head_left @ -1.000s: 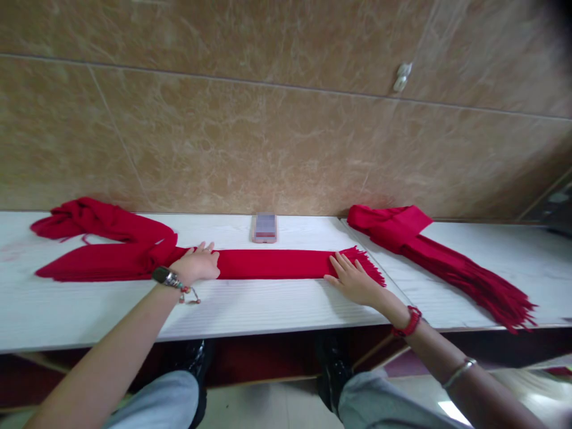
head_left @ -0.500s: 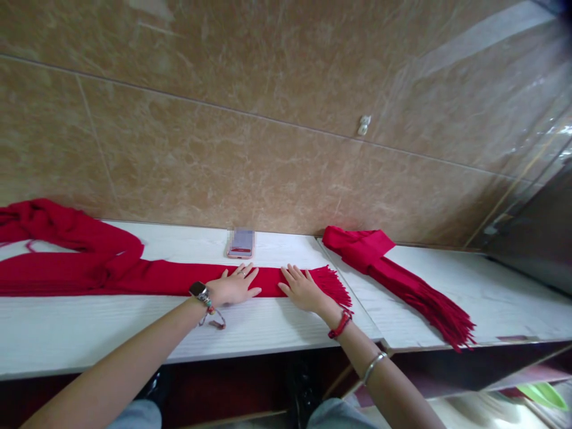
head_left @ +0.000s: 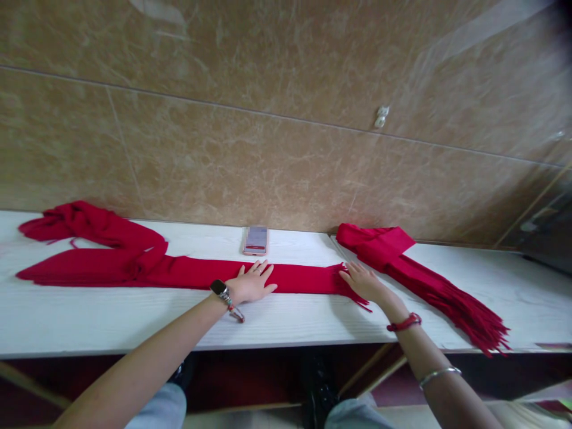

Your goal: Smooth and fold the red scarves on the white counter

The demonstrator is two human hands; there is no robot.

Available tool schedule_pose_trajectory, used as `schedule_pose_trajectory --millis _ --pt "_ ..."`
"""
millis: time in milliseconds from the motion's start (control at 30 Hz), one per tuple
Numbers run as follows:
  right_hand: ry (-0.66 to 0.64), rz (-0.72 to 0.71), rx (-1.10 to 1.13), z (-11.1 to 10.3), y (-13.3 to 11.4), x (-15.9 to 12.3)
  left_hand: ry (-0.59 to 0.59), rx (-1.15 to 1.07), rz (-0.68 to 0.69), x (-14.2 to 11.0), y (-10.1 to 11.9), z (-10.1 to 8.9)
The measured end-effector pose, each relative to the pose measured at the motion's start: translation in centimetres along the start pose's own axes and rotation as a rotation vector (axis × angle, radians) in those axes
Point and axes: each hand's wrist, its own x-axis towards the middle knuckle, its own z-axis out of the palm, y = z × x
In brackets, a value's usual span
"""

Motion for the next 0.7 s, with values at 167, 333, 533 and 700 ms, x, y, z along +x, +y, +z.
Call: schedule_pose_trajectory --millis 167,333,533,700 --pt "0.035 -0.16 0.194 -2.8 -7.4 2.4 0.044 0.004 0.019 -0.4 -0.3 0.1" --pt "-0.11 -0.38 0.302 -3.4 -11.9 3.1 0.023 -0.001 0.006 -0.2 -0.9 0.3" --pt "-0.294 -0.221 0.271 -2.8 -4.7 1.9 -0.004 -0.007 -0.007 0.2 -1.0 0.1" --pt "-0.244 -0.145 0.269 -1.9 1.4 1.1 0.014 -0.012 -0.016 0.5 -0.8 0.0"
